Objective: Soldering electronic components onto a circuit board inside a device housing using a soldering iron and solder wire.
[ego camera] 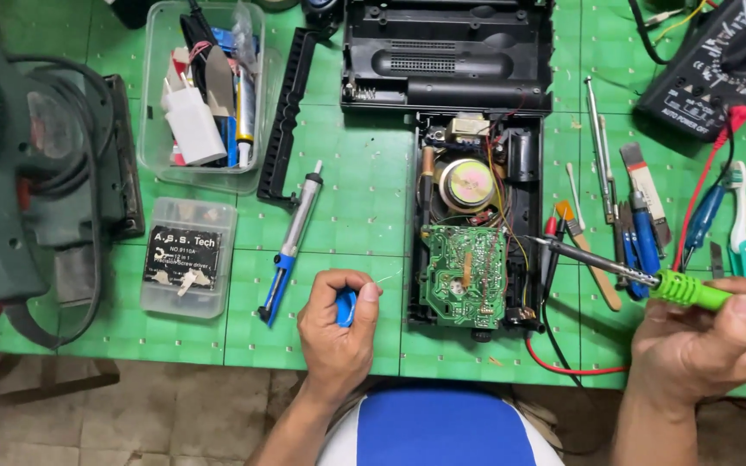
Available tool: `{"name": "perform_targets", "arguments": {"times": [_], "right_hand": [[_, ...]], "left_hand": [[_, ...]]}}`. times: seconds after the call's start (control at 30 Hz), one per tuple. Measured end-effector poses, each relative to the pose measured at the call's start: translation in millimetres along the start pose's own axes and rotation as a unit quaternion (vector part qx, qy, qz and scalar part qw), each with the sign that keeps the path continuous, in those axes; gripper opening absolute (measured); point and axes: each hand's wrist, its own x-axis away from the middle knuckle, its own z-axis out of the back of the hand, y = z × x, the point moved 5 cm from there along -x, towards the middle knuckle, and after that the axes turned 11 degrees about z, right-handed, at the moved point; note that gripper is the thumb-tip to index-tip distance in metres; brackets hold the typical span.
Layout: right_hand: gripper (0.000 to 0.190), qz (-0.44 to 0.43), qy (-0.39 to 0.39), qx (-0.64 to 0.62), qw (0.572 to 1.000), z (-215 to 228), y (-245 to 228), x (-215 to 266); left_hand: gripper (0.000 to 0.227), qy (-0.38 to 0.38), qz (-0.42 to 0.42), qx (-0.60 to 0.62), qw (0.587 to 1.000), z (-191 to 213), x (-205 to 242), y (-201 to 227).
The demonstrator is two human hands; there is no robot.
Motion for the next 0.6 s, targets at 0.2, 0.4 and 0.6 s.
{"name": "perform_targets", "arguments": {"times": [0.2, 0.4, 0.6], "right_hand": [[0.036, 0.003, -0.012, -0.003, 1.000, -4.1, -4.1, 0.2], [0.036, -0.050, 0.000, 0.037, 0.998, -0.5, -1.1, 2.1], [0.040, -0.032, -0.010, 0.033, 0.999, -2.4, -0.8, 0.8]], "left_hand": [[0.017, 0.006, -0.003, -0.003, 1.000, 2.1, -1.7, 2.9], [0.018, -0.006, 0.002, 0.000, 1.000, 1.2, -2.0, 5.9], [0.026, -0.023, -0.009, 0.002, 1.000, 0.3, -3.5, 11.6]]}}
